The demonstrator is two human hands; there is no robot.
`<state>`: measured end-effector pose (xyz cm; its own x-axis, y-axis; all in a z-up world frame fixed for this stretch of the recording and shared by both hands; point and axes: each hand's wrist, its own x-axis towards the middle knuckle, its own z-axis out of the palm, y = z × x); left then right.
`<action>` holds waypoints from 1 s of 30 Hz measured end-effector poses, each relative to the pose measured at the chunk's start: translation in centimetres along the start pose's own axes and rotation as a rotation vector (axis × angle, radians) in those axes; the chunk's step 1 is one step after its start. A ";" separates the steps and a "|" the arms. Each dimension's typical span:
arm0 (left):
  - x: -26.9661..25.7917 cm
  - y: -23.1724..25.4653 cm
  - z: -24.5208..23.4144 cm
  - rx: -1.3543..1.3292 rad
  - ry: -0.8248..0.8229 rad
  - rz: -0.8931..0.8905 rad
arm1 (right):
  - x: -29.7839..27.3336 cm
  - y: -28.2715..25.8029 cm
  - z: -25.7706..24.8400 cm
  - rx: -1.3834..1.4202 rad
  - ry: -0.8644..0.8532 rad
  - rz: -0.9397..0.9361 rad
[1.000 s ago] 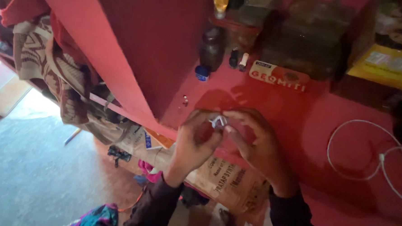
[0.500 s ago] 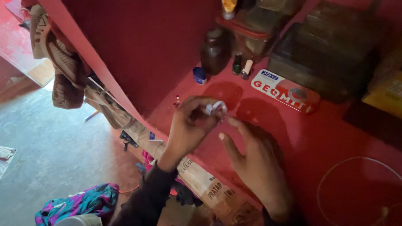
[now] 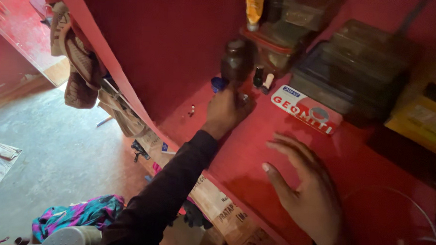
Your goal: The person picks up various small items from a bed, including a spool of wire, nail polish bottles, a charger, and a notebook, and places them onto a red shelf. The person handles each item individually, moving them from the bed to the shelf.
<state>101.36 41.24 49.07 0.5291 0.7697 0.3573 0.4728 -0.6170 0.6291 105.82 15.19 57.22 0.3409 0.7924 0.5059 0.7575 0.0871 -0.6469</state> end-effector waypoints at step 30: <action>1.9 -2.4 2.2 -0.235 0.041 0.038 | -3.5 -1.1 0.2 0.128 0.083 0.165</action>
<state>102.77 43.86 46.70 0.5121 0.7556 0.4083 0.2735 -0.5941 0.7565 103.70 12.40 56.08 0.5031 0.7506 0.4285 0.6127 0.0400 -0.7893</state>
